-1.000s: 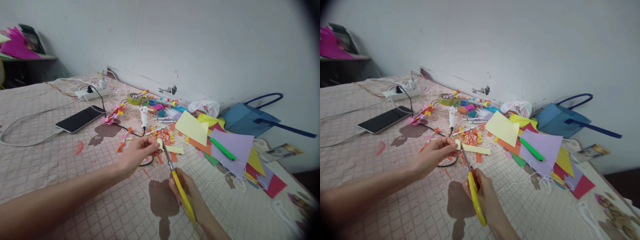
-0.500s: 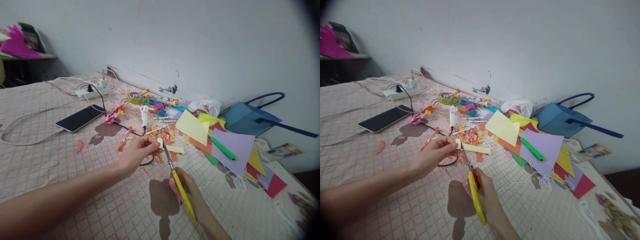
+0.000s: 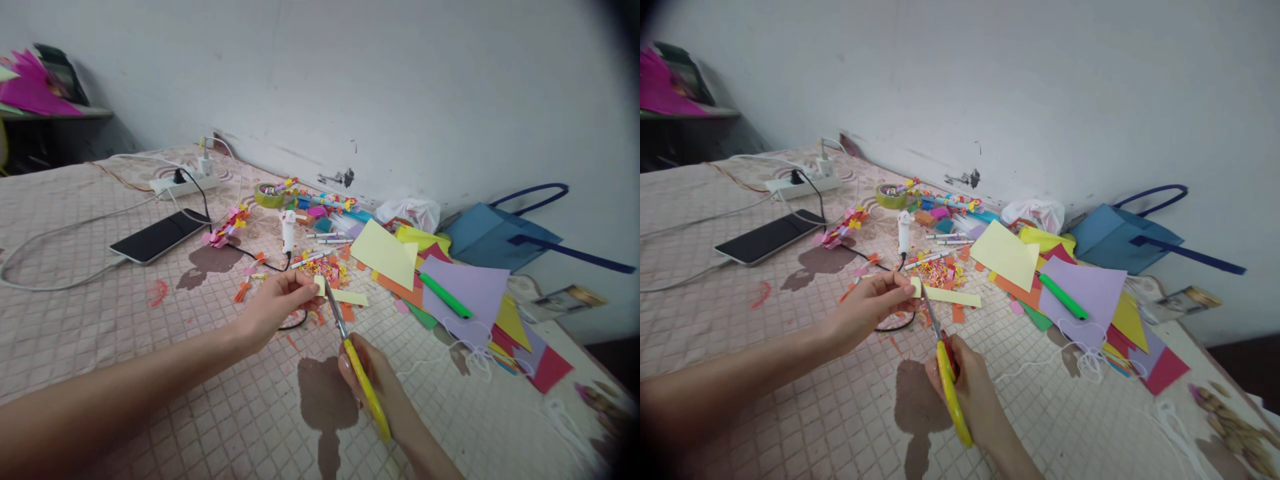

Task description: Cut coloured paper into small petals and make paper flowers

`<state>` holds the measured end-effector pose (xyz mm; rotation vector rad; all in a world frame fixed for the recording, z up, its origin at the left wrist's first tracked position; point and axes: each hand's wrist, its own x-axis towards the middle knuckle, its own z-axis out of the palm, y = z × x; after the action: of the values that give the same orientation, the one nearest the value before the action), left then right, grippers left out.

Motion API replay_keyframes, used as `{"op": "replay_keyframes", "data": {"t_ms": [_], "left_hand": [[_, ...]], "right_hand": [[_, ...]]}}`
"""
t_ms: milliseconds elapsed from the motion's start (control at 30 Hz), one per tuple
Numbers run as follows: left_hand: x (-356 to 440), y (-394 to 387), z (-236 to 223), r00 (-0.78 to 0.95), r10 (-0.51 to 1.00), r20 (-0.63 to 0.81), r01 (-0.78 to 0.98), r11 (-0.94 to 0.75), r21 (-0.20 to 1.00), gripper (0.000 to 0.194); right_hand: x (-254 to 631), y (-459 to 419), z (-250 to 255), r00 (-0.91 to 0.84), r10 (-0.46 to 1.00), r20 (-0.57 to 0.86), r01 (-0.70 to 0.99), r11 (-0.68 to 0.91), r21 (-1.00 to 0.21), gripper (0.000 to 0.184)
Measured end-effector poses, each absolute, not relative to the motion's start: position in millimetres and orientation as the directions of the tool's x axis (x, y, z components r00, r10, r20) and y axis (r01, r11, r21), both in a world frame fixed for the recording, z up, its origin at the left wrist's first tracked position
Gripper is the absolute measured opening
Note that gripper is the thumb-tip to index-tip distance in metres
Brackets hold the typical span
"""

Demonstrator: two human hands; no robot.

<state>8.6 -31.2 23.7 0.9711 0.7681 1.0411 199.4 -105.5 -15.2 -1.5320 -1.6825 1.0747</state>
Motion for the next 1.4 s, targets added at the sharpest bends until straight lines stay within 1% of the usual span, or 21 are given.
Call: {"op": "replay_keyframes", "data": {"t_ms": [267, 567, 800, 1200, 1400], "left_hand": [[8.5, -30.5, 22.8, 0.342, 0.936, -0.082, -0.346, 0.206, 0.915, 0.019], [8.7, -29.3, 20.5, 0.343, 0.937, -0.069, -0.371, 0.202, 0.906, 0.018], [8.6, -29.6, 20.0, 0.345, 0.937, -0.06, -0.379, 0.197, 0.904, 0.018], [8.6, -28.2, 19.4, 0.336, 0.94, -0.057, -0.387, 0.193, 0.902, 0.017], [8.3, -27.3, 18.5, 0.321, 0.946, -0.049, -0.383, 0.177, 0.907, 0.017]], "right_hand": [[197.3, -106.5, -7.0, -0.155, 0.985, -0.072, 0.495, 0.014, -0.869, 0.032], [197.0, -107.8, -4.9, -0.163, 0.978, -0.13, 0.469, -0.039, -0.882, 0.037], [195.9, -107.8, -5.1, -0.156, 0.977, -0.148, 0.426, -0.069, -0.902, 0.038], [195.5, -109.3, -4.3, -0.138, 0.977, -0.162, 0.431, -0.088, -0.898, 0.038], [196.1, -108.2, -7.5, -0.135, 0.979, -0.151, 0.445, -0.076, -0.892, 0.035]]}}
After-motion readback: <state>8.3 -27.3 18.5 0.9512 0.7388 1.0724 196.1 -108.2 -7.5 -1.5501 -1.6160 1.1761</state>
